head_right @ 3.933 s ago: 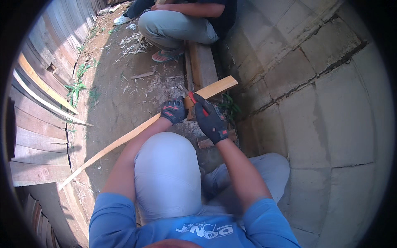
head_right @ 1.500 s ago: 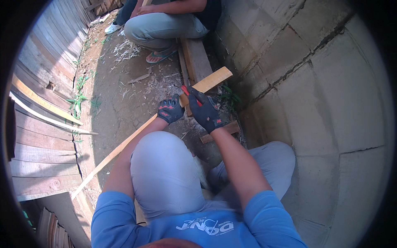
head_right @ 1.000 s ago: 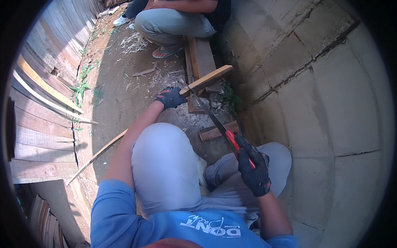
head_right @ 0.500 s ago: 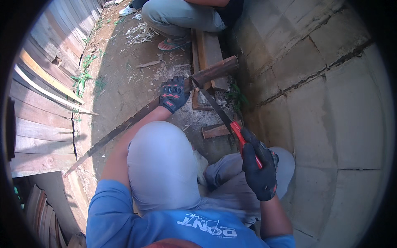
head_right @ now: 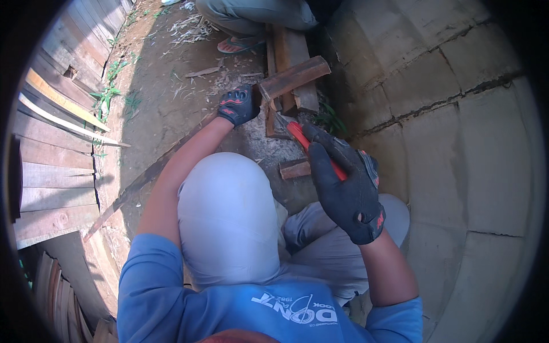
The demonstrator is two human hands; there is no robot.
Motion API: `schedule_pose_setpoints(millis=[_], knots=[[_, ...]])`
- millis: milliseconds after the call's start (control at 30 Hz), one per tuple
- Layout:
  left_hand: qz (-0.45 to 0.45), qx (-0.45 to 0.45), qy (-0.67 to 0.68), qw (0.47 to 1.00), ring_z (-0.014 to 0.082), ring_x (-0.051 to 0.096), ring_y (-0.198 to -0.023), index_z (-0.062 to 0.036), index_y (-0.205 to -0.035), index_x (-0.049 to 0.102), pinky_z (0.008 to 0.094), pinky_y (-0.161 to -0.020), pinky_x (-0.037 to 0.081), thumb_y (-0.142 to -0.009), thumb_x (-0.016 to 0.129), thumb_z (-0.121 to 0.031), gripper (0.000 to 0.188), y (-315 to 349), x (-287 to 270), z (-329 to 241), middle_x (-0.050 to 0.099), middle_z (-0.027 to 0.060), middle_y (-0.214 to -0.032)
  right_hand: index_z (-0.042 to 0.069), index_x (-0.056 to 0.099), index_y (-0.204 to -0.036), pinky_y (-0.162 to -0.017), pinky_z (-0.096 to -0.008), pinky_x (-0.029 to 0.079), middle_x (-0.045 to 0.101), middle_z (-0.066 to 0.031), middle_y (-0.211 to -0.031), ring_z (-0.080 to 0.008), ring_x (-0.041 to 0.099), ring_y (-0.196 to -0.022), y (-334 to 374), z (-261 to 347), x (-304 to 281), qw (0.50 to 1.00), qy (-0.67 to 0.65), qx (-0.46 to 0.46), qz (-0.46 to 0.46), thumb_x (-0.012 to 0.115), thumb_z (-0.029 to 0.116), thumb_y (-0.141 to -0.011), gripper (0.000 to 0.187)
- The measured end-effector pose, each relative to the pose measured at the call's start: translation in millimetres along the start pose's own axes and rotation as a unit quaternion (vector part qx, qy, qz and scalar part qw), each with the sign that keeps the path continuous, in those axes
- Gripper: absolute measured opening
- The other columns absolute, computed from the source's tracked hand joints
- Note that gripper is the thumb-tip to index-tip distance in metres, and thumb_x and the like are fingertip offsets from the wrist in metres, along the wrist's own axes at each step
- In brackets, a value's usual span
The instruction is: The person uses a hand saw to cut a piece of wood that is resting on a wooden support. They hold the wood steady with one hand while sawing with the other, creating wood shavings on the ground.
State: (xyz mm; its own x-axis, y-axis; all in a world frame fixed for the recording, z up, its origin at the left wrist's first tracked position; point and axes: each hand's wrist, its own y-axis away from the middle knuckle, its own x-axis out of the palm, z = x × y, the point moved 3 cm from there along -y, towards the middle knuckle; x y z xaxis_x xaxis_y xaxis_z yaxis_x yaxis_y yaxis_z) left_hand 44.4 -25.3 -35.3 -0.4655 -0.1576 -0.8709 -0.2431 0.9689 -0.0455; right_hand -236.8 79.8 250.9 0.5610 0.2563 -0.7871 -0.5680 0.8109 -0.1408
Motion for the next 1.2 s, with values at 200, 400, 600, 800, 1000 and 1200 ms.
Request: schedule_pose_setpoints(millis=[200,400,600,800,1000,1200], knots=[[0.036,-0.018,0.009,0.999,0.0439,0.071,-0.115,-0.0023,-0.126,0.069,0.0528,-0.099,0.057,-0.088,0.07,-0.038,0.053,4,-15,-22,0.073,0.0268,-0.123,0.006,0.074,-0.134,-0.097,-0.0383,0.056,0.078,-0.0184,-0.12,-0.0273,0.077,-0.107,3,-18,12,0.993,0.008,0.081,-0.08,0.06,0.019,-0.106,0.034],[-0.004,-0.022,-0.009,1.0,0.0451,0.072,-0.111,-0.0019,-0.125,0.066,0.0548,-0.096,0.057,-0.084,0.072,-0.039,0.057,0,0,1,0.074,0.0273,-0.118,0.003,0.073,-0.135,-0.104,-0.0367,0.053,0.077,-0.0164,-0.128,-0.0246,0.073,-0.118,-16,-45,1,0.982,-0.086,0.145,-0.082,0.061,0.022,-0.106,0.037],[-0.026,-0.008,-0.004,1.0,0.0447,0.072,-0.109,-0.0026,-0.125,0.066,0.0551,-0.096,0.058,-0.083,0.073,-0.039,0.056,-3,-2,1,0.074,0.0271,-0.116,0.002,0.073,-0.135,-0.104,-0.0369,0.053,0.077,-0.0172,-0.128,-0.0246,0.073,-0.118,-20,-46,0,0.978,-0.134,0.137,-0.083,0.062,0.021,-0.105,0.037],[0.021,0.02,-0.012,1.0,0.0431,0.074,-0.105,-0.0021,-0.12,0.07,0.053,-0.091,0.059,-0.083,0.072,-0.037,0.051,22,23,-27,0.075,0.0271,-0.111,0.006,0.075,-0.132,-0.099,-0.0409,0.055,0.077,-0.019,-0.121,-0.0334,0.075,-0.112,-44,-61,61,0.996,-0.038,0.056,-0.058,0.063,0.022,-0.105,0.033],[0.067,0.011,0.023,0.997,0.0416,0.075,-0.106,-0.0004,-0.115,0.074,0.0517,-0.09,0.06,-0.081,0.071,-0.036,0.049,7,20,-25,0.075,0.0266,-0.111,0.007,0.075,-0.132,-0.097,-0.0408,0.056,0.078,-0.0182,-0.12,-0.0305,0.075,-0.111,-80,-91,98,0.996,-0.057,0.007,-0.064,0.062,0.024,-0.106,0.034],[0.022,-0.022,-0.042,0.999,0.0364,0.075,-0.106,-0.002,-0.119,0.072,0.0497,-0.088,0.059,-0.086,0.067,-0.027,0.042,25,32,-44,0.074,0.0232,-0.116,0.008,0.075,-0.133,-0.1,-0.0404,0.055,0.078,-0.0177,-0.123,-0.0294,0.075,-0.114,-72,-103,95,0.995,-0.079,0.027,-0.058,0.061,0.024,-0.107,0.033]])
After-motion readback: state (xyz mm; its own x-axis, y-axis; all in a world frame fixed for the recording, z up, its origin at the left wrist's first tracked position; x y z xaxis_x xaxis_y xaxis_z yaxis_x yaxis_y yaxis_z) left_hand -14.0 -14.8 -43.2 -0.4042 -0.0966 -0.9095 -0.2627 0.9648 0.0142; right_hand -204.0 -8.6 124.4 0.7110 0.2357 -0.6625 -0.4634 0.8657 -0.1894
